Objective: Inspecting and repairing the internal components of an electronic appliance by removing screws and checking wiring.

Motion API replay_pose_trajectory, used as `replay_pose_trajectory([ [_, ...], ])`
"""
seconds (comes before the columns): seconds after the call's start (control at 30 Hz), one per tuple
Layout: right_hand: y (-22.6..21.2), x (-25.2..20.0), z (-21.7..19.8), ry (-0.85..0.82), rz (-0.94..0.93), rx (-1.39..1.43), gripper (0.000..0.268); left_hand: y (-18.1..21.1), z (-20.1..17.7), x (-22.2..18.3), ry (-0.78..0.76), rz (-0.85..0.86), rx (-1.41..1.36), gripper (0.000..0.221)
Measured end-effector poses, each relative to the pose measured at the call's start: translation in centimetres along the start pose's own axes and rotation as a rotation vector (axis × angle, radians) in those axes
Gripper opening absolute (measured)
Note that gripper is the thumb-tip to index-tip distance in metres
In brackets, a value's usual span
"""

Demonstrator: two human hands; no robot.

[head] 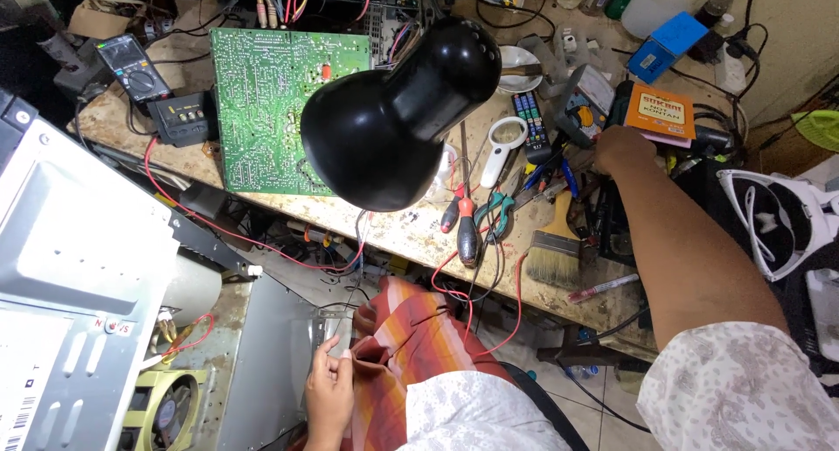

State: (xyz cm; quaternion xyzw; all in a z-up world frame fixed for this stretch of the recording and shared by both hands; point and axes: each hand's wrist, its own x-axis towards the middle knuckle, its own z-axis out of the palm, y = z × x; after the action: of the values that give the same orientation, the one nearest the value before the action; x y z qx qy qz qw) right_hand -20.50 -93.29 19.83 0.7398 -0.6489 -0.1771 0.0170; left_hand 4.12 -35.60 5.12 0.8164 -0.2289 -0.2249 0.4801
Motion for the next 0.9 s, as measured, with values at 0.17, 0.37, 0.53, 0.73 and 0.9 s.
replay_pose_trajectory([
  [0.17,0.7,0.1,0.7,0.091,-0.04,0.068,0.032,0.1,0.0,-0.2,0.004,0.018,0.024,0.037],
  [0.37,0.2,0.1,0.6,0.047,-0.061,-0.067,0.031,-0.1,-0.3,-0.2,0.004,0.004,0.047,0.038],
  [0.53,0.1,-0.8,0.1,0.076,-0.048,0.049,0.03,-0.8,-0.4,-0.2,0.02,0.013,0.083,0.038],
  [0.73,0.5,-0.1,0.4,0.064,-0.066,0.005,0.028,-1.7,-0.2,-0.3,0.024,0.023,0.103,0.038],
  [0.9,0.4,-0.3,0.8,0.084,-0.058,-0.013,0.033,-2.1,-0.1,-0.5,0.025,0.04,0.122,0.038],
])
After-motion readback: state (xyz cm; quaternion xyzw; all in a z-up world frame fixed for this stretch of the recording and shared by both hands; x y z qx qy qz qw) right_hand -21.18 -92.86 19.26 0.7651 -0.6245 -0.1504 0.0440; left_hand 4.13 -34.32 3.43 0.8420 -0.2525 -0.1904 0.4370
